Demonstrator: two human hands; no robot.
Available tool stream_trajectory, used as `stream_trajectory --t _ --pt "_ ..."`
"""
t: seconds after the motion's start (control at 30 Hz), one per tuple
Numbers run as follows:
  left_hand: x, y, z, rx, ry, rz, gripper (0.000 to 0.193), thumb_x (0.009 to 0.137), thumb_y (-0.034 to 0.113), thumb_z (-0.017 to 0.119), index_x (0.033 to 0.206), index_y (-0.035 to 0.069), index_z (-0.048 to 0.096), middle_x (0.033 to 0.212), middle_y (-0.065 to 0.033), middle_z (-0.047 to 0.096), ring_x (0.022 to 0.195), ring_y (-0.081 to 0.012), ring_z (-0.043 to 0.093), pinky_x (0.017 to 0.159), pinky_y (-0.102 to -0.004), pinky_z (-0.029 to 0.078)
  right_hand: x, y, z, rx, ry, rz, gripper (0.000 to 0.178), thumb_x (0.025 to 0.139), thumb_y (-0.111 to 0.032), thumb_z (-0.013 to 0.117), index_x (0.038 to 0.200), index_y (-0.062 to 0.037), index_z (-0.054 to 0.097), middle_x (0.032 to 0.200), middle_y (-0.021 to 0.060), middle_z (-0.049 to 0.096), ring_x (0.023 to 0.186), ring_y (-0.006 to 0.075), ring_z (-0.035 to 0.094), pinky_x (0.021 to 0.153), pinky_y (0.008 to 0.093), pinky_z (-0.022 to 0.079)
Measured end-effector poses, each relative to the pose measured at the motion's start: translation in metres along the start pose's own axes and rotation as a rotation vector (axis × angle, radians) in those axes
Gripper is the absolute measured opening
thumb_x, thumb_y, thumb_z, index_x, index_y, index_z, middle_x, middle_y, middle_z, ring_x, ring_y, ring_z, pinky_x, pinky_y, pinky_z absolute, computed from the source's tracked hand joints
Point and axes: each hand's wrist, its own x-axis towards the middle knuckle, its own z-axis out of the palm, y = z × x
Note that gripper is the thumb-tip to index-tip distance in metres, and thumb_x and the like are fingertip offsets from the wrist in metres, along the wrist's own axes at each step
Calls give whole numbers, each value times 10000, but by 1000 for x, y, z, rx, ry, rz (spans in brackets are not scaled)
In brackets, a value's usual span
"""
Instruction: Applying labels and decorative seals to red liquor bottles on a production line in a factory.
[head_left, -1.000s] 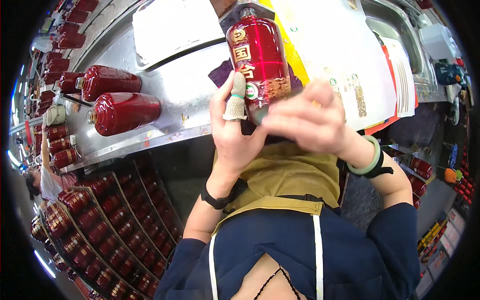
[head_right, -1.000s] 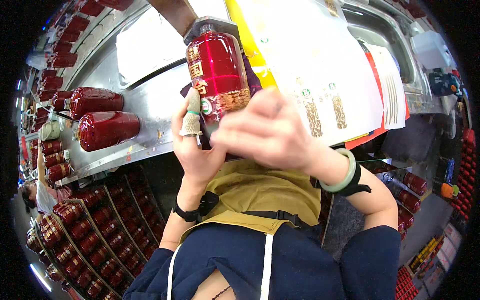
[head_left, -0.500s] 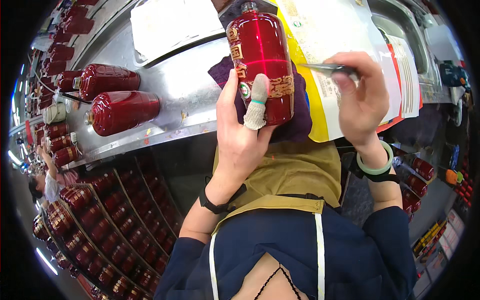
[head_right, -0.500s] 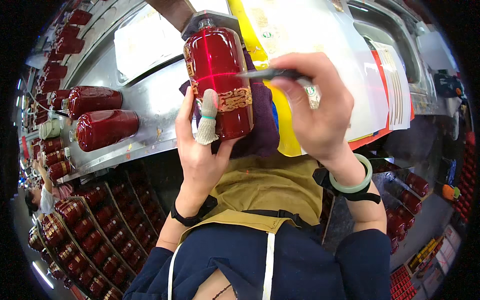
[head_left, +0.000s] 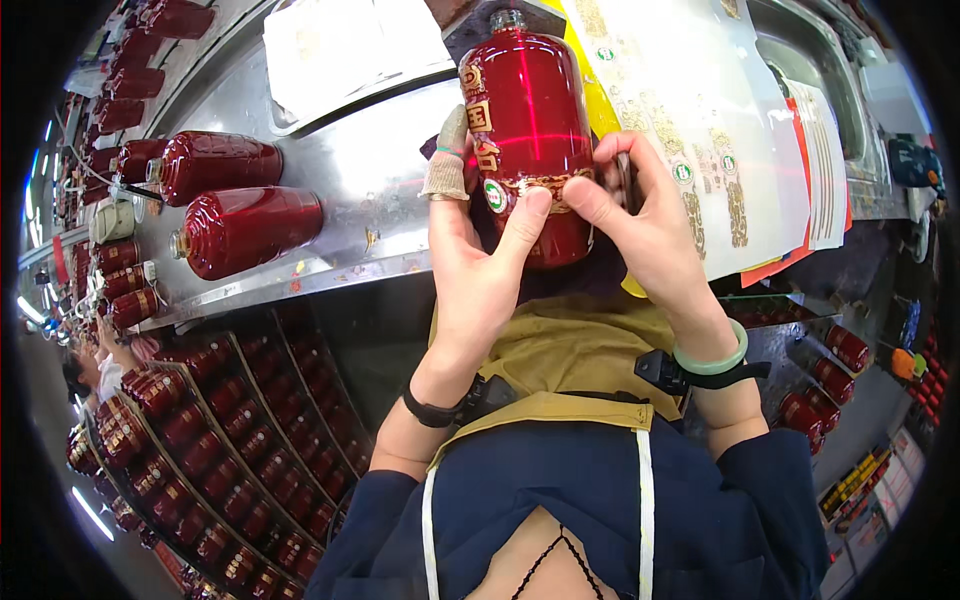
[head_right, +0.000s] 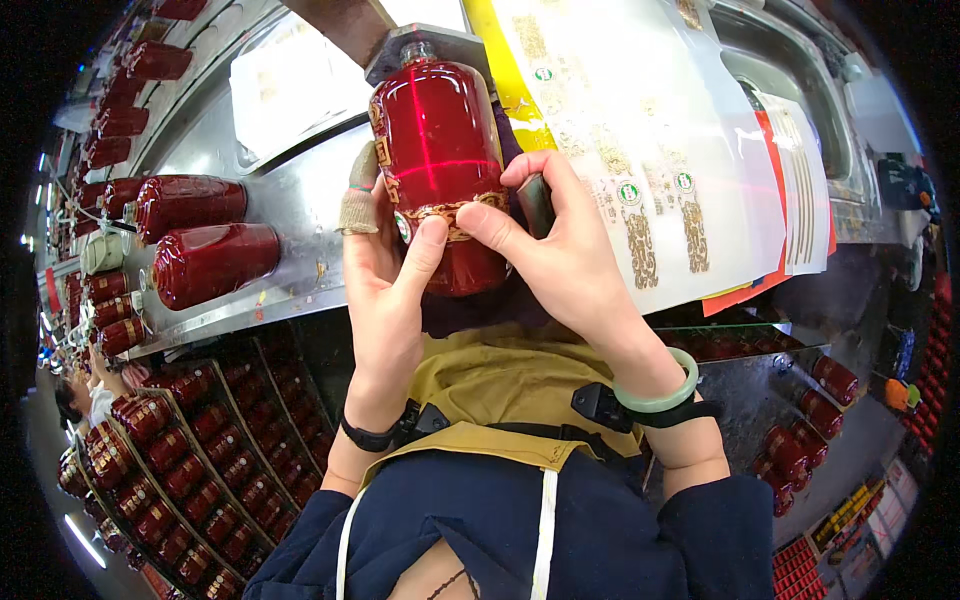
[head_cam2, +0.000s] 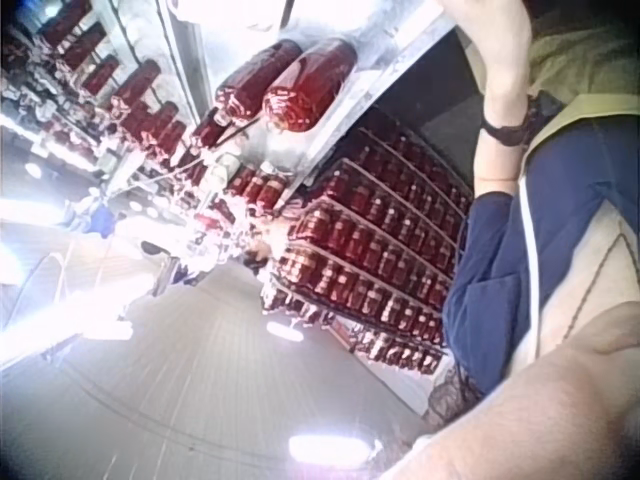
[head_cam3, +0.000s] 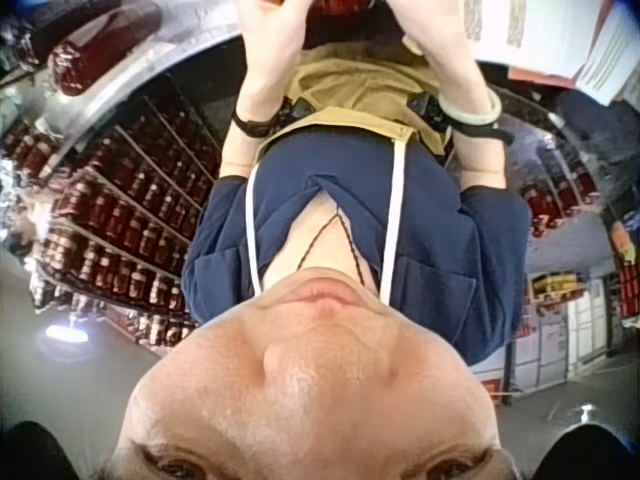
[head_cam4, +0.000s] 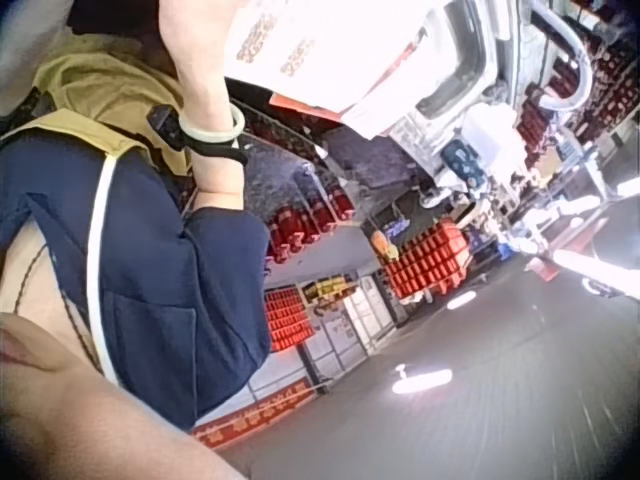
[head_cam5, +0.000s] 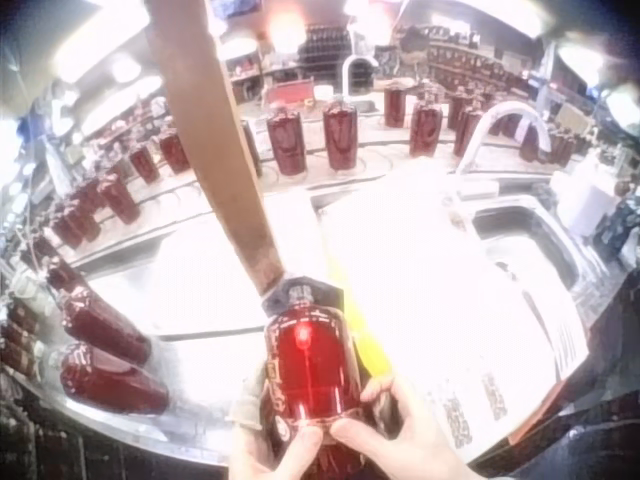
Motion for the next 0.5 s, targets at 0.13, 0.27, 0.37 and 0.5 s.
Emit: stream_trajectory --t 0.13,0.27,0.37,0.5 --pt "2 2 4 -11 -9 10 720 969 39 717 1570 -8 324 1420 -132 539 1269 -190 568 1097 -356 468 3 3 1 42 -6 72 380 903 -252 847 1025 -76 533 823 -54 481 758 44 410 653 223 398" --pt "1 0 3 -28 -18 12 739 969 31 712 1581 -10 301 1437 -135 521 1275 -194 563 1102 -359 461 4 3 0 14 -11 29 378 903 -246 848 1022 -79 530 806 -61 470 737 36 393 629 214 374" --pt "1 -1 1 -13 -32 10 753 967 31 713 1587 -13 287 1448 -137 511 1285 -199 557 1109 -361 455 3 3 0 13 -14 36 380 902 -244 849 1027 -80 531 804 -62 470 739 31 389 624 209 367" --pt "1 -1 -1 -13 -29 -30 773 960 33 724 1589 -16 279 1458 -139 505 1300 -202 547 1115 -362 450 4 4 0 33 -8 42 386 900 -246 851 1041 -80 533 813 -64 477 744 29 393 624 207 366"
